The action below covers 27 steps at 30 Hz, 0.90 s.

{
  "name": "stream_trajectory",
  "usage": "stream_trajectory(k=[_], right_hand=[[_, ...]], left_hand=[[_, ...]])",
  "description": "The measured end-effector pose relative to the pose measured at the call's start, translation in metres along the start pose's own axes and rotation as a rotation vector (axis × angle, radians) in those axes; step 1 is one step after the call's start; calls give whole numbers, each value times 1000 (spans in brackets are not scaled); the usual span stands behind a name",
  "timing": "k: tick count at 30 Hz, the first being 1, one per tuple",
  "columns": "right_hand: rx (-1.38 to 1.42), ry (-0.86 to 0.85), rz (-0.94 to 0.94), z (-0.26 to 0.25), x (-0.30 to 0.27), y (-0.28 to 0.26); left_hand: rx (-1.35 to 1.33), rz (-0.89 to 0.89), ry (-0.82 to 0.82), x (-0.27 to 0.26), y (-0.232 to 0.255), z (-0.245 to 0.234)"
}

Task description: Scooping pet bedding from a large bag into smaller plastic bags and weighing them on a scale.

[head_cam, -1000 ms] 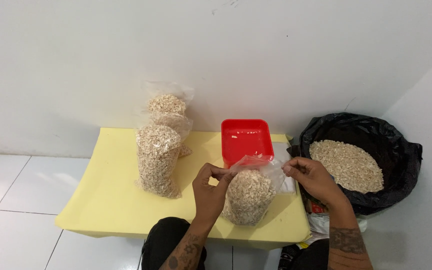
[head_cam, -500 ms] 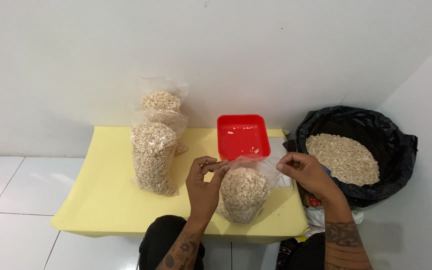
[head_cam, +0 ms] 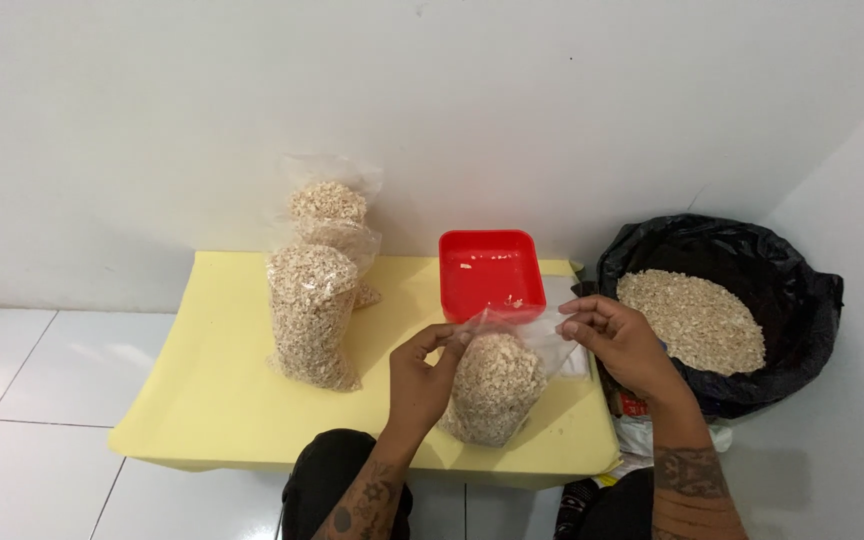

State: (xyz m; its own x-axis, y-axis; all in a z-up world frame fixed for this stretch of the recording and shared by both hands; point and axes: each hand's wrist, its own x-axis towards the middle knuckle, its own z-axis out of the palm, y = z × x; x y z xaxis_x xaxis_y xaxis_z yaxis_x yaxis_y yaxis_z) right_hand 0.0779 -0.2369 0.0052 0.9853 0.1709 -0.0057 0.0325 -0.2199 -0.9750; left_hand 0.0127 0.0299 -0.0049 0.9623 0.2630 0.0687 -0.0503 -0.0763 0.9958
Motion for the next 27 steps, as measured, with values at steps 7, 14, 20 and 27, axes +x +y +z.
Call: stream_trajectory(k=[7, 14, 20, 27], right_hand=[[1, 18, 9, -1, -2, -6], [-24, 48, -47, -1, -2, 3], [-28, 59, -86, 1, -1, 2], [-13, 2, -43, 7, -2, 2]], left_hand=[[-58, 71, 60, 4, 3, -6], [-65, 14, 159, 3, 11, -9], [-82, -7, 192, 5, 10, -10], [-171, 13, 135, 10, 5, -12]])
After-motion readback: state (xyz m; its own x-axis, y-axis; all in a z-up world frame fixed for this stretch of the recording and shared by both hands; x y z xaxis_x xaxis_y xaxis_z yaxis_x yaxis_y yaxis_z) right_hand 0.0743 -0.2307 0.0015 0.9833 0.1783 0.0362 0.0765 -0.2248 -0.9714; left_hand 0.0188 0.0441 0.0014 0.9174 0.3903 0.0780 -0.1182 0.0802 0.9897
